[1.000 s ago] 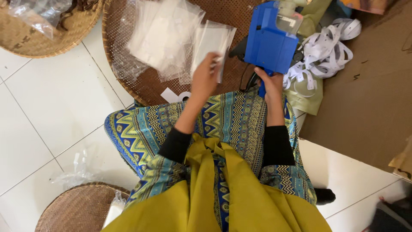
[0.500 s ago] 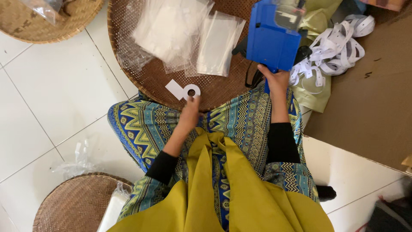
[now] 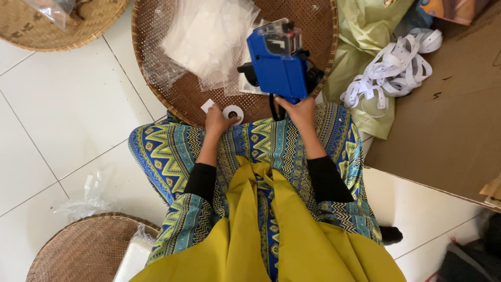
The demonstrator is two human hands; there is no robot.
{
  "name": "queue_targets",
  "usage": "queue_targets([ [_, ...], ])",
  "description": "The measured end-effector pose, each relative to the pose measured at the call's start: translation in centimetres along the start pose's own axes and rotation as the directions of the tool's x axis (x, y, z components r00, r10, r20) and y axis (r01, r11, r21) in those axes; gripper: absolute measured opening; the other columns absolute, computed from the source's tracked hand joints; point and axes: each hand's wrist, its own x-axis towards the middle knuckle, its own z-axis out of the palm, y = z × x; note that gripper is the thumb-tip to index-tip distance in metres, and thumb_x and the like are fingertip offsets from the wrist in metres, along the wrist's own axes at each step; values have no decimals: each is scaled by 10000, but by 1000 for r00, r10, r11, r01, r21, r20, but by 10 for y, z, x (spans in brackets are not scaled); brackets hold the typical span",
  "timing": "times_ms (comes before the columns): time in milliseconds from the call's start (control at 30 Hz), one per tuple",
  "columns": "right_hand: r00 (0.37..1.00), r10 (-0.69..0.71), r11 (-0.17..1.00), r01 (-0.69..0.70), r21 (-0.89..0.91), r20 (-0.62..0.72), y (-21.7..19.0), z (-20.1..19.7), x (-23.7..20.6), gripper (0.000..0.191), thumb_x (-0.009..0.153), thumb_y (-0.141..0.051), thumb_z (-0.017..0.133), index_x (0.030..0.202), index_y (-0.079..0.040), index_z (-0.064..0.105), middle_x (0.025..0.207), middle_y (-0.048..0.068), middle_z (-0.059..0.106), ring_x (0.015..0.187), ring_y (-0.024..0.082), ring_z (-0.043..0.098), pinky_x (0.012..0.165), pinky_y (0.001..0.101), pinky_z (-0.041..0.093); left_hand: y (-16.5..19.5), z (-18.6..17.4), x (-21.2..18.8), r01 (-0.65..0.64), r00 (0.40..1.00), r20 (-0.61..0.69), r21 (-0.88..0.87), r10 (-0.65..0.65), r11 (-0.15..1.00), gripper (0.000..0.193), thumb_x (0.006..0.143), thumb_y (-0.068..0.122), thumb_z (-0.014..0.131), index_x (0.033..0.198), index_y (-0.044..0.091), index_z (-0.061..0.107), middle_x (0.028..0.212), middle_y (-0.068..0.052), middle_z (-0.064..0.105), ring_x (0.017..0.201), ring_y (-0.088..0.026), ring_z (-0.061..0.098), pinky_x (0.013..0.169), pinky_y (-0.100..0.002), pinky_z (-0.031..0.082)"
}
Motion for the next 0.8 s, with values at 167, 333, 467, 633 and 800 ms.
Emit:
queue_targets([
  [167,996,69,998,-69,-2,54,-3,13,-16,406,793,-369,894,933,-9,769,859,112,773,684,212,743,666,350,597,11,6,-4,-1,1000,14,-258,5,966,662,718,342,909,1131,7,515,1060,-195,662,959,-344,679,789,-430,548],
  [333,1000,16,999,-16,42,21,0,22,-22,421,818,-351,882,957,18,734,854,129,749,700,229,715,653,396,565,15,14,-6,-535,842,-442,-605,310,590,429,1019,86,728,1385,30,510,1276,-168,626,1100,-288,637,924,-391,534],
  [467,995,59,994,-66,89,77,4,27,-16,426,840,-338,865,996,36,735,879,143,740,728,233,710,657,409,558,15,9,-8,-115,993,-99,-938,66,328,263,1081,256,631,1247,52,649,931,-13,687,804,-87,613,719,-258,500],
  [633,999,-39,978,36,203,14,-3,36,-7,437,844,-274,890,970,100,702,952,175,753,806,237,743,741,410,601,27,18,-32,123,990,138,-887,0,446,324,1089,309,628,1021,28,773,794,-54,640,661,-118,539,596,-277,394],
  [800,972,-185,920,223,322,-146,-12,40,-4,481,829,-225,901,1071,104,647,1050,179,721,899,210,720,801,408,601,54,27,-44,-107,960,-3,-928,279,356,243,1025,243,635,999,24,739,958,-5,755,809,-72,669,750,-244,534],
])
